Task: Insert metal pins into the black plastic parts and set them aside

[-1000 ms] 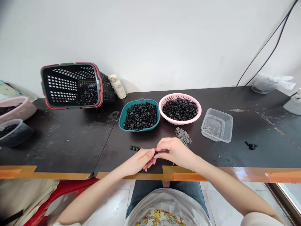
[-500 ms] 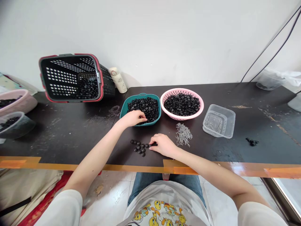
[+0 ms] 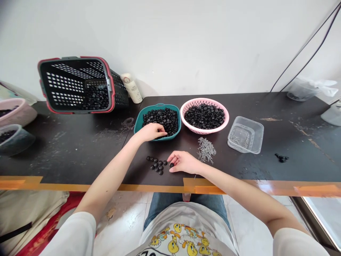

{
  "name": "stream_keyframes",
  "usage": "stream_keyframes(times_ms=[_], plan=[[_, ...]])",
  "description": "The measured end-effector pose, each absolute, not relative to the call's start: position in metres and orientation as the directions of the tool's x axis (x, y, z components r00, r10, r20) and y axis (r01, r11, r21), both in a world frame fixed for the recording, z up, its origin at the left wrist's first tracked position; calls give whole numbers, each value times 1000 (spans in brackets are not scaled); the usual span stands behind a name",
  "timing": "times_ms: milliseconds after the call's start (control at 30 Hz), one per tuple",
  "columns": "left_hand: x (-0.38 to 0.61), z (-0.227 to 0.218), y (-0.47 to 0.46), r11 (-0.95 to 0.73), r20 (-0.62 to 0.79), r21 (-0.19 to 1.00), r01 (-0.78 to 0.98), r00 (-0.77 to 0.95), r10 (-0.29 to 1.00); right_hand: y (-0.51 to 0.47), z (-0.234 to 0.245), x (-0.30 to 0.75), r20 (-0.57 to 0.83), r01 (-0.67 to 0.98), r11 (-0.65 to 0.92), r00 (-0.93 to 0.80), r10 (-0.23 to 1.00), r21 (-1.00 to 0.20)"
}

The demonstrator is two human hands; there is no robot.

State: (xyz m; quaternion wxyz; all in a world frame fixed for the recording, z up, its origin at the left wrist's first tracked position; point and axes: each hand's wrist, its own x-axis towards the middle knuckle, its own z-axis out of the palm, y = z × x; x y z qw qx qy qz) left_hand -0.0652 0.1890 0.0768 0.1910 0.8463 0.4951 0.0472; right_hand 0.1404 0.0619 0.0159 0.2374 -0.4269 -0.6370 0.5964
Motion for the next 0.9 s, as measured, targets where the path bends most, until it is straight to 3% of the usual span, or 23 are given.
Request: stream_keyframes(times_ms=[200, 567, 900], plan=[[-66, 74, 191, -450, -84, 390, 803, 517, 852, 63, 6, 138, -275, 228, -183, -482, 832, -956], [-60, 81, 195, -449, -74, 343, 825, 500, 863, 53, 20, 131, -163, 197, -76, -473, 866, -978], [-53, 84, 198, -470, -75, 343, 813, 522, 850, 47, 35, 137, -152, 38, -153, -494, 856, -987]])
